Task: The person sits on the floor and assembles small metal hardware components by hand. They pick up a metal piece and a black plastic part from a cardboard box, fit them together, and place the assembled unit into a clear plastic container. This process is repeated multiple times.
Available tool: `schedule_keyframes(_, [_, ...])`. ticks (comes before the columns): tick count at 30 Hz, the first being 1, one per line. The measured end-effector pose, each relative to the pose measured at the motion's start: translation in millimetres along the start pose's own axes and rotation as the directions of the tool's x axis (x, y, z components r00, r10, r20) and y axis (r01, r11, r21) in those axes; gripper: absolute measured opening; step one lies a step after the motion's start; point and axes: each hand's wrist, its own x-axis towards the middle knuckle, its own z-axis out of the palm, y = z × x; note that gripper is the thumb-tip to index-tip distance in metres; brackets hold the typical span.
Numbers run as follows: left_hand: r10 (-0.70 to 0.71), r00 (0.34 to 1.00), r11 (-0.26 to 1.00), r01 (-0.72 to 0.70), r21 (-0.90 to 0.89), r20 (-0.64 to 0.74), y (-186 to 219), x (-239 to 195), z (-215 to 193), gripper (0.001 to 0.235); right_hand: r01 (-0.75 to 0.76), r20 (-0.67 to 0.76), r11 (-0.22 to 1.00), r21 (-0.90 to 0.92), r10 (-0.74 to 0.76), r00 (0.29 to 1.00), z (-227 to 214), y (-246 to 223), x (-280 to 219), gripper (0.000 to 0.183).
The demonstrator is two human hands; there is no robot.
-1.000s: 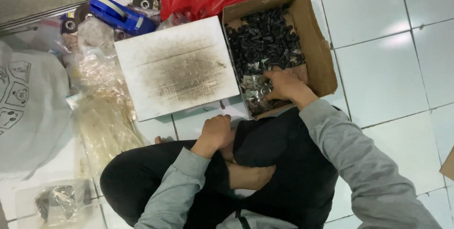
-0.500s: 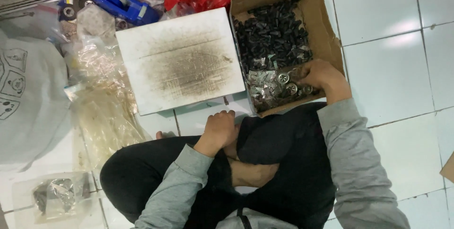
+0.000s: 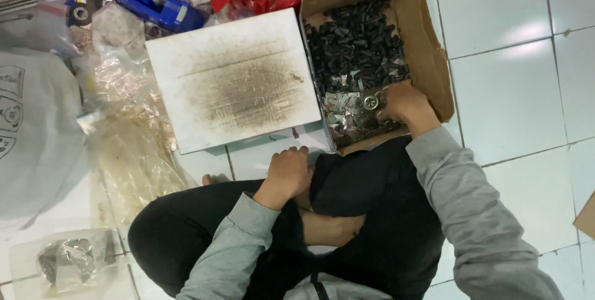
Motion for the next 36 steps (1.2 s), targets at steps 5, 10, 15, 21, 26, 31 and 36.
schedule_keyframes(5, [0.005,1.000,1.000,-0.005,-0.018,0.003,0,0,-2,0.046,0.052,0.037,0.999,-0.002,-0.052,0.998,-20,6,-32,0.039])
schedule_keyframes(10, [0.013,1.000,0.999,-0.013,-0.033,0.001,1,-1,-2,0.046,0.031,0.005,0.994,0.104,-0.032,0.999,-28,16,-46,0.042])
schedule_keyframes(15, [-0.001,0.999,0.999,0.002,-0.045,0.037,1,1,-4,0.045,-0.047,-0.117,0.993,0.111,0.060,0.991,-8,30,-30,0.037])
schedule_keyframes(21, [0.018,0.997,0.998,-0.014,-0.063,0.077,-3,5,4,0.056,-0.028,0.048,1.000,0.003,0.028,0.998,0,11,-30,0.046])
schedule_keyframes(26, [0.009,0.995,0.997,-0.001,-0.080,0.103,-2,8,-2,0.057,0.061,0.153,0.994,-0.086,-0.047,0.987,2,-24,-50,0.052])
schedule_keyframes(31, [0.019,0.992,0.996,-0.009,-0.088,0.122,-4,10,-3,0.058,0.161,0.079,0.981,-0.105,-0.153,0.985,27,-10,-34,0.036])
schedule_keyframes(36, [0.019,0.993,0.997,-0.011,-0.072,0.119,-7,11,-1,0.058,0.166,0.068,0.979,0.116,-0.175,0.982,-3,-6,-47,0.038])
